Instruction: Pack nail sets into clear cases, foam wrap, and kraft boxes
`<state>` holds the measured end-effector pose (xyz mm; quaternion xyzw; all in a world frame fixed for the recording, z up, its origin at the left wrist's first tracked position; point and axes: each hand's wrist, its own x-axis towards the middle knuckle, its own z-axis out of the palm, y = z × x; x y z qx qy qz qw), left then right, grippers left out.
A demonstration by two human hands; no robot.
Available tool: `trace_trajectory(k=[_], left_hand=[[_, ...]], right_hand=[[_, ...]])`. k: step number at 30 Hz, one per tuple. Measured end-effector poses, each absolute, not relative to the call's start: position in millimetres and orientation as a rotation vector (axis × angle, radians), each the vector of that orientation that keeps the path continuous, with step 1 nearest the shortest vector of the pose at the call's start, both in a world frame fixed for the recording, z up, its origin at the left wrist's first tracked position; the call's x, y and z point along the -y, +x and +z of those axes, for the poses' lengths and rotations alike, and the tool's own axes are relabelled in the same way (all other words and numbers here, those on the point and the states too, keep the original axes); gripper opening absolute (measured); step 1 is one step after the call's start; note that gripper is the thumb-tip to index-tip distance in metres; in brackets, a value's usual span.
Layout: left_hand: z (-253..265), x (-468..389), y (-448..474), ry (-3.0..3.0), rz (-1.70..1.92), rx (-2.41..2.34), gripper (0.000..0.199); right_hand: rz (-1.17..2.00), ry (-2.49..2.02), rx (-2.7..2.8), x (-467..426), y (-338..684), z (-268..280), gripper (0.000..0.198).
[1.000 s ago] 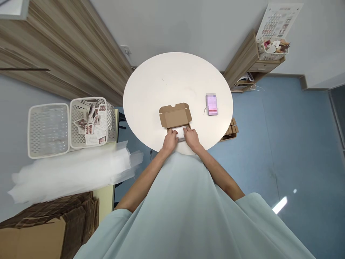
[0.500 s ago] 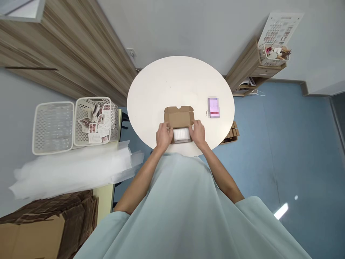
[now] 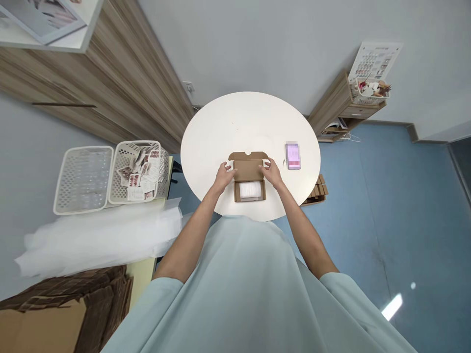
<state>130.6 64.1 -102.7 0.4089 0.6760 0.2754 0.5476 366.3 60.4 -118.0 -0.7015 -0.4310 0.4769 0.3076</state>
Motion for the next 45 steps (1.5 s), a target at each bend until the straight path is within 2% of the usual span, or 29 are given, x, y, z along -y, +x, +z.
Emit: trace_trajectory(k=[7,14,19,25,28,32,40,45], left_hand=[[-97.6,-71.1,127.1,1.083,0.713,-1.512,0.077],[-107.2,-37.6,130.0,1.223,0.779,-1.481,0.075],[-118.9,2.4,130.4,1.439,0.768,-1.47,0.077],[-111.6,37.3,120.8,1.705,0.637,-1.617,0.071],[-107.9,46.7,117.4,1.753,0.621,-1.663,0.06],[-109.7,54.5,115.1,1.784,0.568,-1.662,0.048],[-120.5,62.8,116.6,1.648,0.268,-1.697,0.04],[-133.8,64.1,115.2,1.507,0.369,-1.66,0.042]], right_hand=[[1.185,-1.721,1.17,-60.7,371.0,-104.6,0.09],[1.068,-1.65,1.403,-20.0,374.7,-103.4,0.075],[0.982,-1.691,1.62,25.0,371.9,-107.2,0.072],[0.766,-1.78,1.778,60.1,368.8,-107.3,0.065],[0.712,-1.805,1.812,68.2,368.3,-104.5,0.059],[0.732,-1.892,1.861,73.2,365.6,-96.4,0.051],[0.92,-2.261,1.907,81.7,353.0,-98.6,0.041],[1.033,-2.267,1.751,87.6,351.6,-112.6,0.036]])
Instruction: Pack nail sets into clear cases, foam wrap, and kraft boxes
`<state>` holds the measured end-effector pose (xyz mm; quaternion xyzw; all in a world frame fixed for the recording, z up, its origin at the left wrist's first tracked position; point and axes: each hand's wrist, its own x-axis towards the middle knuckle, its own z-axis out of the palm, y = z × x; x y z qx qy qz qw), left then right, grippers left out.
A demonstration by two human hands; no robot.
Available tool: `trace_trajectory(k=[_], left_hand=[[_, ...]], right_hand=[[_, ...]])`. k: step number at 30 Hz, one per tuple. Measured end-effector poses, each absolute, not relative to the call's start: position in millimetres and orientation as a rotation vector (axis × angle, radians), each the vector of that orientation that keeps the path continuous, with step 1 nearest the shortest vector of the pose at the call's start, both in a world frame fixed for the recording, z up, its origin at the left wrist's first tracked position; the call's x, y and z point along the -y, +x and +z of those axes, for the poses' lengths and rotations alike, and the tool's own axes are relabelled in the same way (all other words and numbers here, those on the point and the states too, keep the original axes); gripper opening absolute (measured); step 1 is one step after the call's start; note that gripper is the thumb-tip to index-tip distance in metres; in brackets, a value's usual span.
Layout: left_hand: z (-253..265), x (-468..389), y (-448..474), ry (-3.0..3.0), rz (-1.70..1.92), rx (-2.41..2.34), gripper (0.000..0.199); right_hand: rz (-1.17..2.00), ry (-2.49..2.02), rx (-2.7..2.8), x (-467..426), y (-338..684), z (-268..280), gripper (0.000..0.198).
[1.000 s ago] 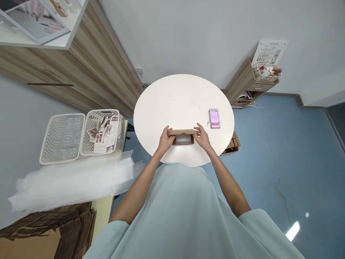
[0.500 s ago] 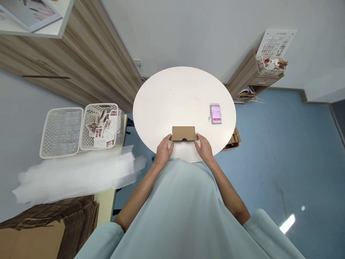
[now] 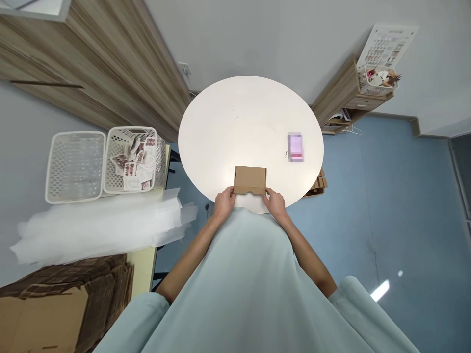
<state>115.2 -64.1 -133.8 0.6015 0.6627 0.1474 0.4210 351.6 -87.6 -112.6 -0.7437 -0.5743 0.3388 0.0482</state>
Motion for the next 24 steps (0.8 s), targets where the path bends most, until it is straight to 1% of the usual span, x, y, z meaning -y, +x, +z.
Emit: trace_trajectory(k=[4,7,9,14,19,24], left_hand=[[-139.7,64.8,114.3,1.391,0.399,-1.682,0.051],[-141.3,65.2,114.9,1.311,0.398,-1.668,0.063],[-141.8,65.5,115.8,1.282,0.409,-1.661,0.066],[-142.5,66.1,118.2,1.317,0.405,-1.69,0.063],[-146.4,63.3,119.9,1.345,0.422,-1.725,0.059],[-148.3,57.2,121.2,1.342,0.454,-1.71,0.055]], right_hand=[[1.166,-2.089,1.521,90.8,355.0,-122.4,0.035],[1.242,-1.997,1.335,91.3,358.0,-132.0,0.029],[1.273,-1.971,1.239,90.8,359.4,-139.2,0.027],[1.288,-1.98,1.14,88.9,359.2,-152.9,0.028],[1.226,-2.005,1.242,88.3,358.0,-156.4,0.027],[1.154,-2.02,1.324,87.4,358.0,-155.8,0.031]])
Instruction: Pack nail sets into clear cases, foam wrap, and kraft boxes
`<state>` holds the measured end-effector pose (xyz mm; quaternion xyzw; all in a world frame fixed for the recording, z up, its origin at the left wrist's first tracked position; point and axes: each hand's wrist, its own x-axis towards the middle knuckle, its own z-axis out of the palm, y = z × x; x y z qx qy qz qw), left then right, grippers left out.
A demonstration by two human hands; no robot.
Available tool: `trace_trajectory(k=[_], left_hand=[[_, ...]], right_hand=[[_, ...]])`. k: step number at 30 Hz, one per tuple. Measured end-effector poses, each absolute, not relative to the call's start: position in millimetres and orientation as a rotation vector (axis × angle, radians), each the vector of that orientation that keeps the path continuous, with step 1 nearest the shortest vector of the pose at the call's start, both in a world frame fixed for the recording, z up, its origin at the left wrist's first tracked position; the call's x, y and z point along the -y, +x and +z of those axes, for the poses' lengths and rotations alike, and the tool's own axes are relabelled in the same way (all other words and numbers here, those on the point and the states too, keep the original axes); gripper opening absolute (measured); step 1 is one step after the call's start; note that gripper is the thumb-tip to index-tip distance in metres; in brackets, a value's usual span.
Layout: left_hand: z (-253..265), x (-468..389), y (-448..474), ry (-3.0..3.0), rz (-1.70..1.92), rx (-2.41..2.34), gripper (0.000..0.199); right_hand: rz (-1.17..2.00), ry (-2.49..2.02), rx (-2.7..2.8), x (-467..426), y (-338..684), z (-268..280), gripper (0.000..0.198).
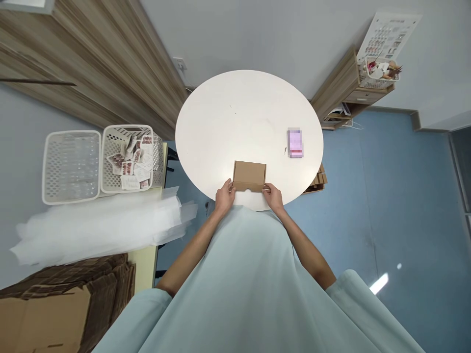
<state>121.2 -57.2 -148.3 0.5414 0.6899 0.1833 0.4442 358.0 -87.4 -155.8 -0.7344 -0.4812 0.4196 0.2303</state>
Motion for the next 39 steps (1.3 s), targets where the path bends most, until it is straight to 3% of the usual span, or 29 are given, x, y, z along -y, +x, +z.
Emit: trace_trajectory(k=[9,20,28,34,39], left_hand=[[-156.4,49.7,125.4,1.329,0.536,-1.711,0.054],[-166.7,36.6,124.7,1.329,0.623,-1.64,0.056],[-145.5,42.9,122.0,1.257,0.82,-1.605,0.034],[-104.6,51.2,113.4,1.231,0.823,-1.683,0.052],[-109.0,45.9,109.0,1.238,0.668,-1.708,0.055]], right_hand=[[1.094,-1.999,1.326,79.6,361.2,-165.2,0.03],[0.971,-1.958,1.41,68.5,365.0,-175.6,0.043],[1.121,-1.729,1.172,66.6,360.3,-151.8,0.044],[1.155,-1.85,1.154,70.7,362.5,-104.7,0.048],[1.162,-1.866,1.178,64.4,362.4,-102.1,0.053]])
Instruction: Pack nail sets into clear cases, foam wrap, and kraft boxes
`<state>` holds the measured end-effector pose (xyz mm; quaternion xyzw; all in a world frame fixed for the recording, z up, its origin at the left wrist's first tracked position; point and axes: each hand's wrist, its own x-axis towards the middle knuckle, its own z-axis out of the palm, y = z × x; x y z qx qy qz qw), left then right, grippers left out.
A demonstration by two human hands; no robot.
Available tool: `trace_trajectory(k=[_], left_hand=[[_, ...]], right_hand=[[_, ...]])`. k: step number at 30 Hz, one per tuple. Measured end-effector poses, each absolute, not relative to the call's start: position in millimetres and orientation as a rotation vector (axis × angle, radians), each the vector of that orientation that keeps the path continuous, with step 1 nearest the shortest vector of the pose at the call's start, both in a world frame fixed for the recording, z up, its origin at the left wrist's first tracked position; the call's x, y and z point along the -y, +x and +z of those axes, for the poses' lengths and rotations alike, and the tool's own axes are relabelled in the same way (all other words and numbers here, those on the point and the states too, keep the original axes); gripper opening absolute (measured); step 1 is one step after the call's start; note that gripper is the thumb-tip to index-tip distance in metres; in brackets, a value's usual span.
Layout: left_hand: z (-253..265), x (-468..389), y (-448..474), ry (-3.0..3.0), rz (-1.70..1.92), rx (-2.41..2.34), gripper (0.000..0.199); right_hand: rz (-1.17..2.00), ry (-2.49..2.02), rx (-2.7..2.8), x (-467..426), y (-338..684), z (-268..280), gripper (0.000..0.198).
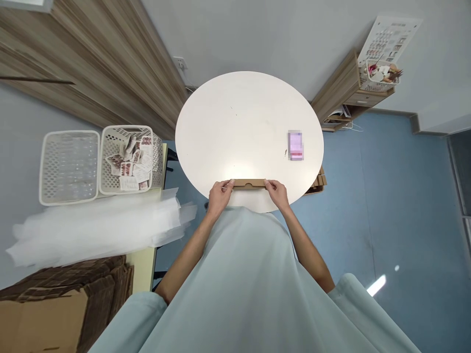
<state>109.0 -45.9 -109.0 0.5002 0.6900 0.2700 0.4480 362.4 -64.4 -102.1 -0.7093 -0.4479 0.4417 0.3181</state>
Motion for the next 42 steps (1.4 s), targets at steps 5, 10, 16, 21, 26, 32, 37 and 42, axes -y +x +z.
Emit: trace_trajectory(k=[5,10,16,21,26,32,37,42], left_hand=[[-123.3,44.1,105.9,1.213,0.677,-1.644,0.059],[-123.6,44.4,103.5,1.245,0.726,-1.626,0.055],[-125.6,39.4,101.9,1.26,0.747,-1.606,0.045],[-130.6,40.0,103.0,1.233,0.729,-1.581,0.043],[-127.9,41.3,108.0,1.26,0.738,-1.614,0.039],[-120.4,47.7,118.5,1.273,0.702,-1.754,0.039],[-122.2,46.3,121.9,1.23,0.66,-1.795,0.042],[-129.5,40.7,121.5,1.21,0.663,-1.808,0.041]], right_hand=[[1.161,-1.839,1.182,60.7,362.4,-118.6,0.056],[1.143,-1.826,1.201,59.9,363.9,-121.6,0.059],[1.108,-1.804,1.267,55.3,365.6,-121.1,0.055],[1.127,-1.814,1.264,55.7,365.4,-122.4,0.055],[1.077,-1.826,1.329,54.7,362.2,-124.2,0.055],[1.024,-1.916,1.313,53.6,352.5,-124.0,0.058],[1.115,-1.94,1.174,49.3,348.5,-125.3,0.055],[1.152,-1.923,1.139,38.9,350.8,-127.7,0.051]])
